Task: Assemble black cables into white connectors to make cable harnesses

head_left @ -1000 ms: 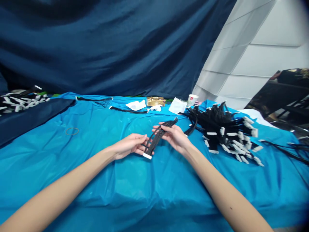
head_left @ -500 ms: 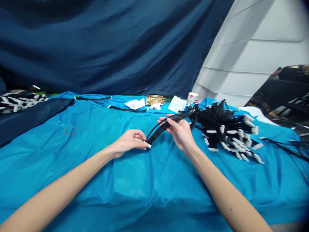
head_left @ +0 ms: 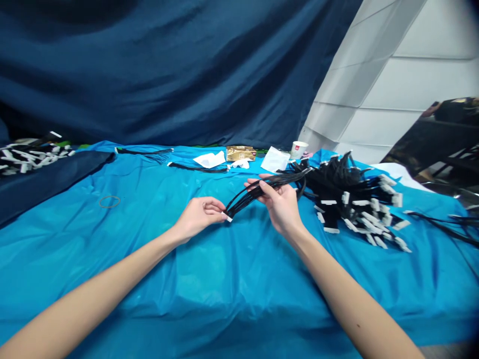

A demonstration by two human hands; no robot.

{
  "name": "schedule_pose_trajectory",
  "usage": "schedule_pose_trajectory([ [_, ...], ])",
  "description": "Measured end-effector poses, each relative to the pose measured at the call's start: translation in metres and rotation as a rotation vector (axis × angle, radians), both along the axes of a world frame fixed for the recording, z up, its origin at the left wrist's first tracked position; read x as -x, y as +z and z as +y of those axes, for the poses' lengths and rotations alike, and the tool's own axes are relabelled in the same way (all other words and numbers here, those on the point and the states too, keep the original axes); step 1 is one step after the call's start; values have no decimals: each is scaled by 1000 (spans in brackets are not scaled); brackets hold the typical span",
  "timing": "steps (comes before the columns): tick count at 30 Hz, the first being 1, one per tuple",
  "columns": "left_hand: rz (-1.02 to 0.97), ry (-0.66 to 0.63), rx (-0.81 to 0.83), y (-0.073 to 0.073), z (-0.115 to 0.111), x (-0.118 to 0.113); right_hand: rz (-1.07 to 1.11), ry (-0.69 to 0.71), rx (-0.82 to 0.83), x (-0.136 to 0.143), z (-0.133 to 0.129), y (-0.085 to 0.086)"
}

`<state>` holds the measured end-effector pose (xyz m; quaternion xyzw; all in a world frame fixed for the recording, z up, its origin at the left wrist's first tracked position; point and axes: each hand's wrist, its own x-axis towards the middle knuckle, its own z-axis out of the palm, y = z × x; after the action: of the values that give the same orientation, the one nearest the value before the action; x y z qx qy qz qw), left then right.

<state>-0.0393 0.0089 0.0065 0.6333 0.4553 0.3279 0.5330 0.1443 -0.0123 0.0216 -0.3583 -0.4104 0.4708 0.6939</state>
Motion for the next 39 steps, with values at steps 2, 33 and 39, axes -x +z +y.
schedule_pose_trajectory([
  [2, 3, 21, -10, 0, 0, 0, 2, -5, -4, 1, -1, 0],
  [33, 98, 64, -171, -11, 5, 3, 10, 19, -24, 8, -6, -1],
  [39, 89, 58, -217, -8, 4, 1, 58, 25, -48, 8, -5, 0],
])
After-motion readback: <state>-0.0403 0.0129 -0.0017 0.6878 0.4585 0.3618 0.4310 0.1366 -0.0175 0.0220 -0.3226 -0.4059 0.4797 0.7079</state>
